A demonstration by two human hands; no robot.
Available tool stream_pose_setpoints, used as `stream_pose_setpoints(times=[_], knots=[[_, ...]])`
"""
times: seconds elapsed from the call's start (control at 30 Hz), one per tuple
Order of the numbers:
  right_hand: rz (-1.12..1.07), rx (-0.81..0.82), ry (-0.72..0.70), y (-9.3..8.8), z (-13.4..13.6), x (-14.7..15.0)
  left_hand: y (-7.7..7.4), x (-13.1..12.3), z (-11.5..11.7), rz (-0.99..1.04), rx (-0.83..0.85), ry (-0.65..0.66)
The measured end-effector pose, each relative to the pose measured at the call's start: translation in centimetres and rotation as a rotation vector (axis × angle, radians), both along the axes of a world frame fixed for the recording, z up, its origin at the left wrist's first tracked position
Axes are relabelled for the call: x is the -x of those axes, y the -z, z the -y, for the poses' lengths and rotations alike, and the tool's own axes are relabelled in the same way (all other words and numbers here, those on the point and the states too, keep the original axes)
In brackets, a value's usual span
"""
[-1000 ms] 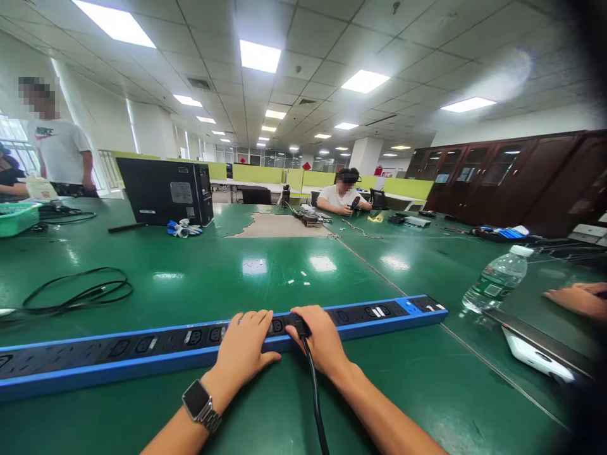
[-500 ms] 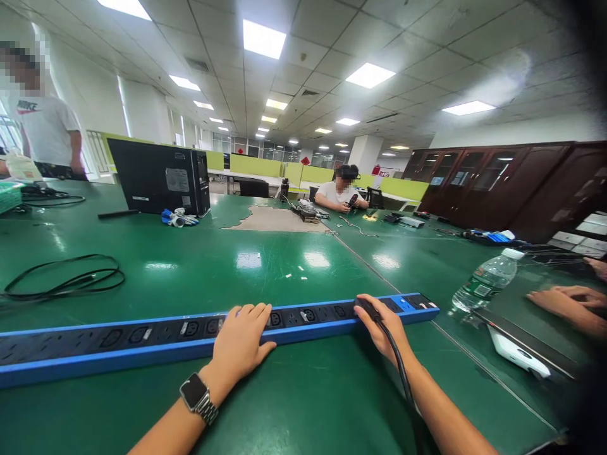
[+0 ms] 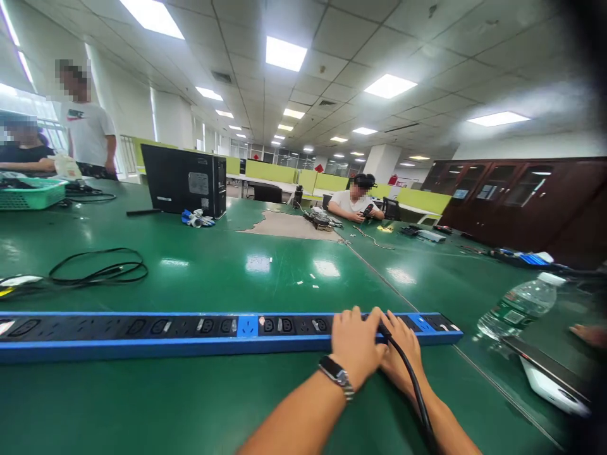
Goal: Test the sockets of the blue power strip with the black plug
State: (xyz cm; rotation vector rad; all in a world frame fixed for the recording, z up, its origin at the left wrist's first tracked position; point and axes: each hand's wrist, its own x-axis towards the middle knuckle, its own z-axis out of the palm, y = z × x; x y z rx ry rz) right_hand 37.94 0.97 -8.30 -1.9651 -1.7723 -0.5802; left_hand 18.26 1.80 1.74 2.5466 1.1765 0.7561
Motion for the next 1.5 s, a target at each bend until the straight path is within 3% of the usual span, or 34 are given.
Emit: stream_pose_setpoints(times=[0.1,0.23,0.33,0.4,0.53,0.63,0.93,1.17,1.27,1.37,1.5], knots=[[0.027,-0.005,0.049,0.1,0.0,0.1,0.5,-3.5,-0.3,0.023,0.040,-0.032],[0.008,-0.037,0.074,-0.4,0.1,0.9,-0.1,-2.9,-0.5,0.135,-0.028,-0.027],[0.018,-0.036,0.054,-0.6,0.1,1.1,-1.3,0.8,-0.7,0.234,-0.161,-0.004],[0.028,-0.021,0.059,-0.7,0.1,1.1,-1.6,4.5,-0.9,0.237,-0.161,-0.042],[-0.001,0.022,0.075,-1.0,0.0,1.3,-0.4,11.6,-1.4,0.197,0.009,-0.181],[-0.032,0.027,0.086,-1.3,0.1,1.5,0.3,13.9,-1.4,0.157,0.055,-0.132],[-0.056,0.051,0.098,-1.3,0.2,1.7,-1.5,13.1,-1.5,-0.064,0.064,-0.095],[-0.148,0.072,0.084,-2.2,0.5,3.0,-1.0,12.6,-1.7,-0.067,0.072,-0.099],[-0.209,0.052,0.035,-2.7,0.7,4.7,-0.5,12.7,-1.4,-0.059,0.045,-0.120],[-0.242,0.006,-0.115,-3.8,0.8,7.6,-0.2,13.4,-1.1,-0.116,-0.013,-0.151],[-0.280,0.028,-0.428,-5.5,0.3,12.7,0.0,17.5,-0.4,-0.219,-0.159,-0.323]])
